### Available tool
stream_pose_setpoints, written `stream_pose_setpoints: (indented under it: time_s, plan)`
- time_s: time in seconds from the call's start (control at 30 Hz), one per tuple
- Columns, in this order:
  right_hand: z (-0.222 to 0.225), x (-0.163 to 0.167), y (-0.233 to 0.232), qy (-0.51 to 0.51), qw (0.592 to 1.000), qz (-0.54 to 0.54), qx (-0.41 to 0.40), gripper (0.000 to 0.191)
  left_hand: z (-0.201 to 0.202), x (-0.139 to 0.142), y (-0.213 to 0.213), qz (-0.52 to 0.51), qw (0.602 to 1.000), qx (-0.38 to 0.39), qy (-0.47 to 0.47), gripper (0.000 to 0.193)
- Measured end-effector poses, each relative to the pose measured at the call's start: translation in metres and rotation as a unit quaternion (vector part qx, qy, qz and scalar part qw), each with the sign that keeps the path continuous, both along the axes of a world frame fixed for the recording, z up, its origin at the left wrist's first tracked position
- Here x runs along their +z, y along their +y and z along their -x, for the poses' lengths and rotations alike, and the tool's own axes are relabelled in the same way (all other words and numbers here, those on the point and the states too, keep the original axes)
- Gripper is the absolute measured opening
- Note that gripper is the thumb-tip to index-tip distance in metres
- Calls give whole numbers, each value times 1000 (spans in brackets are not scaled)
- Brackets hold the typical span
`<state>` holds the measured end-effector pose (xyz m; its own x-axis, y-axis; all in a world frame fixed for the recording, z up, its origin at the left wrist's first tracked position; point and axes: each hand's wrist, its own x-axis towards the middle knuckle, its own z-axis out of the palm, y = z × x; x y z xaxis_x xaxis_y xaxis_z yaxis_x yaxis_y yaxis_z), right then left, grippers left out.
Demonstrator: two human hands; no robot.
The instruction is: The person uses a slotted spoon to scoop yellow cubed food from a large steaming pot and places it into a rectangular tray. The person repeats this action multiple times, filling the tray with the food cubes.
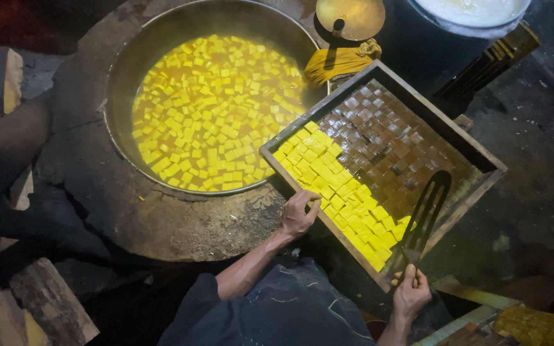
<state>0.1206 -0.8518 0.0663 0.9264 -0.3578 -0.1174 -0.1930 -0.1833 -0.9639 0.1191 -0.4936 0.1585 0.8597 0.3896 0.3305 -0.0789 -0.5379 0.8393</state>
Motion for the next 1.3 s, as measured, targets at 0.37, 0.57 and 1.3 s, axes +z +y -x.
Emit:
stream_pose_setpoints:
  time_s: [0.37,0.57,1.3]
  plan:
    - [-3,0,1,15,1000,11,0,32,-4,-5,2,-2,1000,-5,-4,16]
    - [-3,-1,2,16,1000,6,1,31,-3,-4,3,-2,1000,-4,-5,15]
    - [1,-1,6,20,1000,-9,-2,30,0,-4,8,-4,1000,-2,-5,14]
